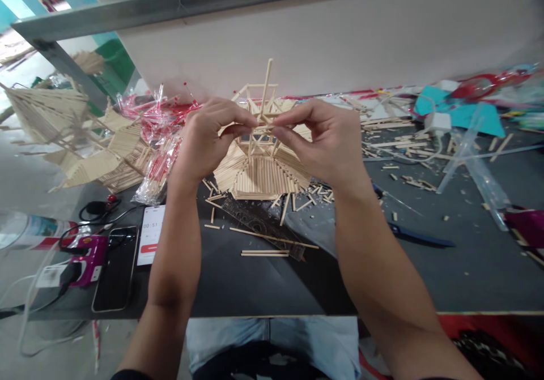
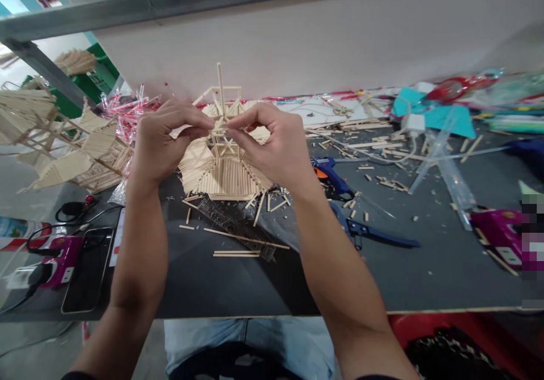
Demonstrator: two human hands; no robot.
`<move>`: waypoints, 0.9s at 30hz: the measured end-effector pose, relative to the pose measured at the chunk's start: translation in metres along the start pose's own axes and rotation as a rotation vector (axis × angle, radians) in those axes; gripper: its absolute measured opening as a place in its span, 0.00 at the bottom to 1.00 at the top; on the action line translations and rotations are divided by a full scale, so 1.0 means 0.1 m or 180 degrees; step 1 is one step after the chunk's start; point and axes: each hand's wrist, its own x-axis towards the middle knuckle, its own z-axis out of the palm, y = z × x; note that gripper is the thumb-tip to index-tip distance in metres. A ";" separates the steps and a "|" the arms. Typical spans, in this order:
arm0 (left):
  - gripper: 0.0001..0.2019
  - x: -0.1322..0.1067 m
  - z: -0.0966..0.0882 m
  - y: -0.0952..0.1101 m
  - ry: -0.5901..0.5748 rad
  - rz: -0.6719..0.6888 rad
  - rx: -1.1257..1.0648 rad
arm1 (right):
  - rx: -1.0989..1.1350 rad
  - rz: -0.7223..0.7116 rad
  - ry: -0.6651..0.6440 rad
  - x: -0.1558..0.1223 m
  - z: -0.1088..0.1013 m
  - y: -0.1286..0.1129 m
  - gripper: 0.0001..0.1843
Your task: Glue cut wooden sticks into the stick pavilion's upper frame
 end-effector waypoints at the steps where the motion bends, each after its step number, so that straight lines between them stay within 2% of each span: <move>1: 0.10 0.00 0.00 0.00 -0.0033 -0.0011 0.0006 | 0.0007 -0.0002 0.0004 0.00 0.00 0.00 0.04; 9: 0.11 0.00 -0.02 0.03 -0.0072 0.0071 0.0021 | -0.0178 -0.0009 -0.0020 0.00 -0.01 -0.05 0.03; 15: 0.05 -0.01 -0.07 0.04 -0.0218 0.0050 -0.0020 | -0.0313 -0.0108 0.0013 0.00 0.00 -0.09 0.03; 18: 0.07 -0.01 -0.05 0.05 -0.0211 0.0102 0.0006 | -0.0363 -0.0082 -0.0012 -0.01 0.01 -0.10 0.02; 22: 0.03 0.00 0.03 0.05 -0.0061 0.0133 0.0086 | -0.0342 -0.0152 -0.0012 -0.01 0.00 -0.10 0.01; 27: 0.05 0.01 0.04 0.06 -0.0076 0.0097 0.0019 | -0.0392 -0.0042 -0.0099 -0.01 -0.01 -0.11 0.02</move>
